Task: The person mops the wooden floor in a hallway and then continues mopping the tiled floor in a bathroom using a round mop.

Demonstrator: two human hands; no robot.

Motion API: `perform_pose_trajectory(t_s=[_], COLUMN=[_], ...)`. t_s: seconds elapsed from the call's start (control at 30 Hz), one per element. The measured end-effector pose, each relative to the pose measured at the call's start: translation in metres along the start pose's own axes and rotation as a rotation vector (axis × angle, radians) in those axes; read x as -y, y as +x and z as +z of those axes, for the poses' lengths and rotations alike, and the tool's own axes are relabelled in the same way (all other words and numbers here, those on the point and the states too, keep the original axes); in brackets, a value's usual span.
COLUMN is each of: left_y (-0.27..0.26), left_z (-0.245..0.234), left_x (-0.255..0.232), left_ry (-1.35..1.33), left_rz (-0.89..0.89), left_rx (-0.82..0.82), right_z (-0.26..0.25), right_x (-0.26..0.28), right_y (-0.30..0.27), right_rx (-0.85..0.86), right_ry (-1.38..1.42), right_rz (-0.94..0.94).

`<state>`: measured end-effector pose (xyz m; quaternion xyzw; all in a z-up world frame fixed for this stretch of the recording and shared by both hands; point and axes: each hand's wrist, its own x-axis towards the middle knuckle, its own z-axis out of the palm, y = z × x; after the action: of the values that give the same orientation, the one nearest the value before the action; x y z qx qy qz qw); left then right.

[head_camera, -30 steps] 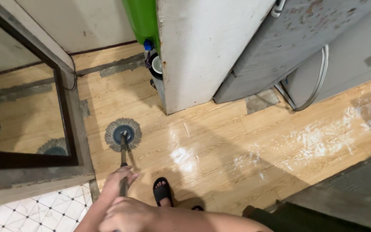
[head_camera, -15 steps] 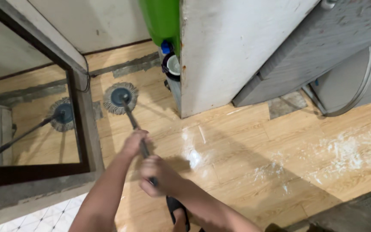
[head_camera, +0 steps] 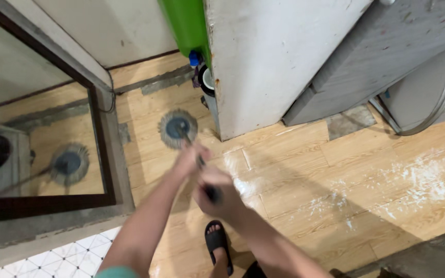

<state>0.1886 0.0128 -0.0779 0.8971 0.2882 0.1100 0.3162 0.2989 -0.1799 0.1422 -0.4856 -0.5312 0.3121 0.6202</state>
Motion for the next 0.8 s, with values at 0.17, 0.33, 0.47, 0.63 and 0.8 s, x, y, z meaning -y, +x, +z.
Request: perform_pose_trajectory(t_s=[0.17, 0.33, 0.47, 0.63, 0.8], left_y=[-0.007, -0.077, -0.125, -0.106, -0.017], left_z=[0.042, 0.063, 0.053, 0.065, 0.084], left_x=[0.058, -0.053, -0.165, -0.166, -0.033], left_ry=[-0.755, -1.32, -0.665, 0.173, 0.569], left_rz=[-0.424, -0.736, -0.225, 0.244, -0.138], left_rx=[-0.072, -0.034, 0.21, 0.271, 0.294], right_z=[0.033, -0.027, -0.041, -0.055, -0.021], right_x=[-0.026, 0.014, 0.029, 0.003, -0.018], right_y=[-0.01, -0.12, -0.216, -0.205, -0.116], right_rx=[0.142, 0.262, 0.155, 0.08, 0.004], right_ry=[-0.039, -0.042, 0.013, -0.025, -0.137], right_rz=[-0.19, -0.077, -0.111, -0.134, -0.082])
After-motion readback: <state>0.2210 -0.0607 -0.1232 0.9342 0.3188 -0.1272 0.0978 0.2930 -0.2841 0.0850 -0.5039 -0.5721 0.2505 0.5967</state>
